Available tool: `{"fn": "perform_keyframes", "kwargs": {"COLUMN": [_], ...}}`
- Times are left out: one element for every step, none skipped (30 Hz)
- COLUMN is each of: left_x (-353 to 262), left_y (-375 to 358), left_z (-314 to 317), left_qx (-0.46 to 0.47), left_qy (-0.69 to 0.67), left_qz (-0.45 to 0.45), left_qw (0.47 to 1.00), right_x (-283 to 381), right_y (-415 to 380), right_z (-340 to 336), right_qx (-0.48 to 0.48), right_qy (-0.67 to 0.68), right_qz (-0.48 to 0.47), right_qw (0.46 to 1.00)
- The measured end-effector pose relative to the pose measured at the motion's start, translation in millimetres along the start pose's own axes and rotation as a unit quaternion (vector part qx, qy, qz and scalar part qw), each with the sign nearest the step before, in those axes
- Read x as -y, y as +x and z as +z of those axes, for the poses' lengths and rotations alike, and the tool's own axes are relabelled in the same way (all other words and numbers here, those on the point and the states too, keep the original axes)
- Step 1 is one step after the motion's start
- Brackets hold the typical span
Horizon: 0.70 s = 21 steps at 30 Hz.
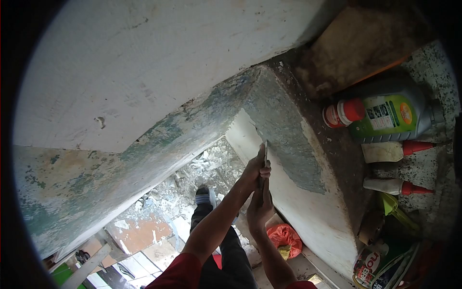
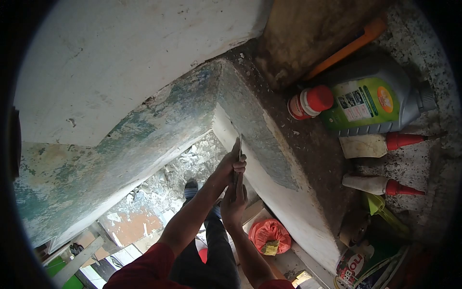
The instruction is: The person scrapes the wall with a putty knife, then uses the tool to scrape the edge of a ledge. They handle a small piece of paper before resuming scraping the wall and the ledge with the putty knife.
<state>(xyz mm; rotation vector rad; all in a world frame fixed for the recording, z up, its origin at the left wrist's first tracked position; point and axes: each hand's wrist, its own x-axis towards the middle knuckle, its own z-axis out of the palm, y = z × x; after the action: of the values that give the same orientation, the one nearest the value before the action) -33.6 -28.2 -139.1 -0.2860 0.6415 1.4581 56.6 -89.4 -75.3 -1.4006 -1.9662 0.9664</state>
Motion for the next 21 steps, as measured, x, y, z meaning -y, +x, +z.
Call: {"fn": "perform_keyframes", "kwargs": {"left_x": [-1,-2,-7,-7,-3,1,2,-1,-3,-7,-11,-14,-11,-6,-4,0,-3,-8,-11,-15,-13], "left_y": [3,10,10,11,8,4,2,0,4,12,17,17,15,8,5,8,9,15,21,21,18], "left_z": [-4,-6,-4,-11,-11,-9,-5,2,0,-5,-8,-10,-11,-11,-11,-7,-12,-18,-23,-19,-20], "left_qx": [0.038,0.013,-0.013,0.018,0.008,0.000,-0.006,-0.006,0.010,0.026,0.043,0.041,0.047,0.053,0.060,0.028,0.048,0.069,0.090,0.052,0.045], "left_qy": [-0.019,-0.032,-0.045,-0.018,-0.015,-0.010,-0.004,-0.008,-0.052,-0.098,-0.144,-0.119,-0.105,-0.090,-0.073,-0.074,-0.095,-0.118,-0.141,-0.158,-0.120], "left_qz": [-0.006,0.008,0.025,0.031,0.016,0.003,-0.009,-0.005,-0.001,0.002,0.005,0.007,-0.008,-0.023,-0.037,-0.011,-0.021,-0.033,-0.043,-0.030,-0.028], "left_qw": [0.999,0.999,0.999,0.999,1.000,1.000,1.000,1.000,0.999,0.995,0.989,0.992,0.993,0.994,0.995,0.997,0.994,0.990,0.985,0.986,0.991], "right_x": [1,3,6,2,-4,-9,-10,-4,5,8,3,-3,-5,-3,-2,-1,-2,1,5,7,3], "right_y": [2,6,9,6,2,-2,-2,4,9,12,11,11,12,5,7,7,5,6,11,14,10], "right_z": [0,1,2,6,6,5,5,4,1,-2,1,7,11,8,8,7,5,7,12,15,15], "right_qx": [0.008,0.016,0.024,0.009,0.003,-0.004,-0.012,0.005,0.024,0.042,0.030,0.019,0.007,0.010,0.008,0.008,0.008,0.010,0.012,0.015,0.009], "right_qy": [-0.020,-0.041,-0.060,-0.055,-0.041,-0.026,-0.011,-0.015,-0.022,-0.032,-0.036,-0.037,-0.036,-0.054,-0.045,-0.037,-0.032,-0.023,-0.013,-0.002,-0.001], "right_qz": [0.003,0.004,0.005,-0.004,-0.011,-0.019,-0.030,-0.034,-0.033,-0.031,-0.038,-0.048,-0.059,-0.049,-0.048,-0.044,-0.036,-0.039,-0.043,-0.048,-0.048], "right_qw": [1.000,0.999,0.998,0.998,0.999,0.999,0.999,0.999,0.999,0.998,0.998,0.998,0.998,0.997,0.998,0.998,0.999,0.999,0.999,0.999,0.999]}}
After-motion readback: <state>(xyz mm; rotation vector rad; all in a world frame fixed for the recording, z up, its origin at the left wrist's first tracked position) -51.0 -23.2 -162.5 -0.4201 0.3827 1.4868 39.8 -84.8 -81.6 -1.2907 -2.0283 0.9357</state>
